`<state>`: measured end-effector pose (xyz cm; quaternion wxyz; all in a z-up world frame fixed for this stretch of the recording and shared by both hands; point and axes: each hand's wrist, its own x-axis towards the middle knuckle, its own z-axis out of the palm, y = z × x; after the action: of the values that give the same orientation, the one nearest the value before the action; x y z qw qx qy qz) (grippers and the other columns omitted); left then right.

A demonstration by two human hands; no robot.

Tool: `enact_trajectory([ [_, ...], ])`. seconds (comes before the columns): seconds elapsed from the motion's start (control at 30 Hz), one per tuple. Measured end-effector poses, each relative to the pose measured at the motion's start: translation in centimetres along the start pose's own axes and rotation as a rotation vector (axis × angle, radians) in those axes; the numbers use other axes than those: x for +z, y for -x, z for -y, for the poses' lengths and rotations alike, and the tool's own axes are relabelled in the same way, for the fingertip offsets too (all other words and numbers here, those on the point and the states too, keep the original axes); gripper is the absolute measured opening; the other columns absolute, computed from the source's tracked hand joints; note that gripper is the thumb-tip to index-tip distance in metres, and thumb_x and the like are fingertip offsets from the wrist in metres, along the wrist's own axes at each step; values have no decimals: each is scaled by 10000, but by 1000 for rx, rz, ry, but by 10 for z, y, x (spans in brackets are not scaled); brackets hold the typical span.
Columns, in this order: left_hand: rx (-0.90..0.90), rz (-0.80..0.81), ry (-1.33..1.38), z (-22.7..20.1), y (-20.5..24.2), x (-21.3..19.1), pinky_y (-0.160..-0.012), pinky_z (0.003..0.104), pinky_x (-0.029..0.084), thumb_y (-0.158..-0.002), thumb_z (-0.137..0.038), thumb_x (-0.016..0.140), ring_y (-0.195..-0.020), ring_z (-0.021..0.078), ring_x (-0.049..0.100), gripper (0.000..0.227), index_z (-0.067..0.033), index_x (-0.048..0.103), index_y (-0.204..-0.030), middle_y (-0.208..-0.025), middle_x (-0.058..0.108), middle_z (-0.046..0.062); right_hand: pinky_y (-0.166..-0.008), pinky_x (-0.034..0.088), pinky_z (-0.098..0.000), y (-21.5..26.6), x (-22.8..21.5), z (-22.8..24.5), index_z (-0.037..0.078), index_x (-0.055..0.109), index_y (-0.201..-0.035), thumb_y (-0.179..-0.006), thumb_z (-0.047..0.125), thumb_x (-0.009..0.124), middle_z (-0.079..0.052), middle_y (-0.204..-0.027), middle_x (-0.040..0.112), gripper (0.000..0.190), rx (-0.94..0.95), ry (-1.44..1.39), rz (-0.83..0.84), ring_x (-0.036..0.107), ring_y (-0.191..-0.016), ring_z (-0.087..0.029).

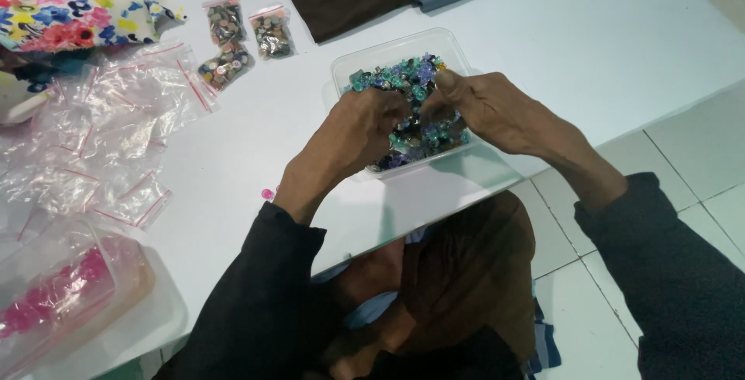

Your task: Sorting small decorative buttons and placing them into plastic bags

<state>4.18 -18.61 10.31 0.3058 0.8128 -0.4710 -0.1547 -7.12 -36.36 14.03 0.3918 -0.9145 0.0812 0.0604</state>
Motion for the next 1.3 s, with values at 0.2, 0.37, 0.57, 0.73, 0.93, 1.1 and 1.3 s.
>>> enact_trajectory([
  [0.2, 9, 97, -568, -6, 10, -2, -906, 508, 519, -746, -36, 654, -646, 342, 723, 140, -143, 743, -727, -605, 676, 97, -942, 491, -546, -9, 0, 2, 102, 764, -1135, -966, 700, 97, -250, -1045, 741, 912, 70, 97, 245, 669, -1040, -477],
  [0.37, -41, 153, -694, 24, 4, 26, -1045, 574, 393, -745, -141, 681, -786, 342, 727, 107, -124, 763, -812, -696, 708, 130, -1034, 450, -556, -20, 10, 2, 120, 740, -1257, -955, 703, 102, -235, -1180, 744, 916, 138, 183, 466, 648, -1157, -484],
  [0.57, -35, 150, -456, 36, 4, 29, -879, 573, 559, -782, -14, 615, -835, 456, 732, 218, -35, 733, -964, -791, 705, 194, -797, 455, -443, -41, 23, -26, 106, 577, -1058, -1053, 483, 205, -84, -802, 576, 530, -213, 388, 533, 560, -781, -313],
  [0.73, 45, 66, -280, 28, 19, 17, -749, 576, 596, -802, 142, 484, -970, 523, 699, 523, -7, 625, -1284, -1225, 664, 271, -750, 468, -419, -34, 23, -22, 87, 566, -941, -1087, 424, 278, -40, -796, 544, 467, -345, 364, 456, 561, -735, -267],
  [0.93, 38, -63, -116, 20, 31, 11, -729, 612, 579, -850, 156, 429, -1011, 558, 652, 531, -54, 515, -1330, -1305, 584, 280, -952, 487, -495, -39, 29, -28, 59, 735, -897, -1055, 530, 366, -92, -1321, 664, 618, -248, 93, 251, 668, -1131, -347],
  [1.1, 102, -152, -373, 18, 36, 12, -670, 501, 604, -899, 94, 467, -981, 409, 710, 432, -109, 568, -1266, -1257, 617, 167, -677, 516, -360, -47, 36, 0, 297, 802, -791, -926, 353, 610, 51, -664, 715, 241, -227, 410, 382, 686, -679, -213],
  [1.3, 69, -168, -388, 29, 33, 24, -681, 498, 601, -926, 19, 505, -999, 363, 698, 362, -132, 544, -1252, -1249, 609, 126, -631, 523, -375, -78, 74, -29, 87, 764, -831, -845, 253, 678, -99, -683, 731, 187, -201, 504, 400, 700, -659, -297],
])
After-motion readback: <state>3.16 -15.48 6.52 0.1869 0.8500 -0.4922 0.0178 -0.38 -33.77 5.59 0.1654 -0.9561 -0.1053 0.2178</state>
